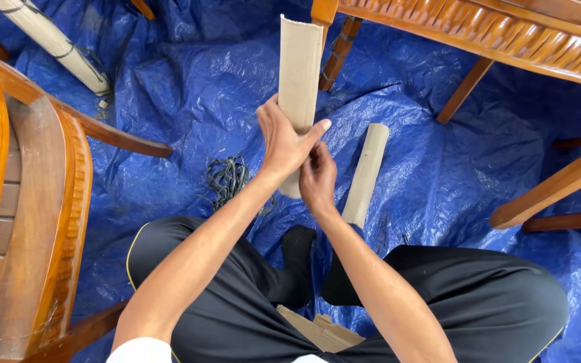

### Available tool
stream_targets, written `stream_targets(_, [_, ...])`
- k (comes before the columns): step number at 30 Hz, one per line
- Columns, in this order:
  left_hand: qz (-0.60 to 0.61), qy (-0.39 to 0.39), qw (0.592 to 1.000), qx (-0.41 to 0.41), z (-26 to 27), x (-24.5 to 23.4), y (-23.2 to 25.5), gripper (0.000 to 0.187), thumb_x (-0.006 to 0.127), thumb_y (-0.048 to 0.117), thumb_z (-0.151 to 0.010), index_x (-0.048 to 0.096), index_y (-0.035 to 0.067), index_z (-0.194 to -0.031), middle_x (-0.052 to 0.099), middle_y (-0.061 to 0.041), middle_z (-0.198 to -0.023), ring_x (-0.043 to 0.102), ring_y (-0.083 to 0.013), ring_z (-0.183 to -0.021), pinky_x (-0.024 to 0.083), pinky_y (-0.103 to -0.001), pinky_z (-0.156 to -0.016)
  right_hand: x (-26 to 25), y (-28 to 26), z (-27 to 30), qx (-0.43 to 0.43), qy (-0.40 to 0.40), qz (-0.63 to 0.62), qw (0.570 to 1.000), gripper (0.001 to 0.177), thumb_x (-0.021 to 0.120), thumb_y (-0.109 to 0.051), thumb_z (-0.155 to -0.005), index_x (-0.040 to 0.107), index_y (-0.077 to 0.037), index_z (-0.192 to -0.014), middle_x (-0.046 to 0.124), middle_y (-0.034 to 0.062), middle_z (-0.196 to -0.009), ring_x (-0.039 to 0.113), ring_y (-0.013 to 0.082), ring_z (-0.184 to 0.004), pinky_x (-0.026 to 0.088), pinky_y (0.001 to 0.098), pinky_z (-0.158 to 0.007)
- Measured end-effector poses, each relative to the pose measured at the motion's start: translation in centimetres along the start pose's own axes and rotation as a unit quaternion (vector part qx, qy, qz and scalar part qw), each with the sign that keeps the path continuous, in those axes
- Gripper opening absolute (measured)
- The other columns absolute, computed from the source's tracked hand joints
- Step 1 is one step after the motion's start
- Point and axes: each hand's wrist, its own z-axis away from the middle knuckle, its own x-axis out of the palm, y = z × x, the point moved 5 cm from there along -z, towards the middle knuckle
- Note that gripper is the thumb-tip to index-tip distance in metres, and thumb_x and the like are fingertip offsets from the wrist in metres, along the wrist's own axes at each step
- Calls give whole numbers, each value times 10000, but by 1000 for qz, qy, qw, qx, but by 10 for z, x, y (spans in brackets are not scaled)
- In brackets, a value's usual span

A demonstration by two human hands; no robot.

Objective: Wrapping furniture legs with cardboard and securing them with plastic ties.

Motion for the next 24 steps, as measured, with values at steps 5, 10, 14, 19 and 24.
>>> stream_targets(5, [-43,-55,997,11,-23,14,-11,1061,886,452,-773,244,-86,-1424,358,-265,-1308,383,-388,-1222,346,-544,-1061,-3,34,-27,24,73,-26,997,123,561,-73,-1047,630,23,-1079,685,74,-933,595,119,-854,510,307,-784])
stream_targets(10, [-6,-80,995,54,-38,29,-32,831,724,288,-959,201,-41,-1515,365,-275,-1386,454,-408,-1279,409,-532,-1065,-9,31,-50,24,74,33,996,153,611,-130,-1027,661,12,-1055,696,46,-878,597,107,-784,516,292,-719])
stream_targets(14, [44,-132,988,61,-54,28,-38,720,665,243,-1027,214,-16,-1524,397,-282,-1429,498,-415,-1320,454,-522,-1078,-14,32,-63,32,44,34,998,171,643,-156,-1039,694,7,-1039,689,55,-876,578,105,-778,511,297,-717])
stream_targets(19, [92,-203,974,36,-55,28,-38,649,579,330,-1063,224,35,-1519,566,-244,-1364,626,-378,-1278,535,-510,-1003,-13,18,-66,31,19,41,999,203,619,-206,-1045,683,-14,-1051,715,60,-902,671,128,-805,602,313,-734])
stream_targets(24, [108,-187,973,77,-57,34,-44,665,518,413,-1104,188,84,-1578,546,-253,-1453,590,-388,-1352,520,-520,-1056,0,-1,-31,-83,17,118,989,308,594,-206,-1072,614,36,-1261,722,161,-1066,686,163,-942,567,345,-782])
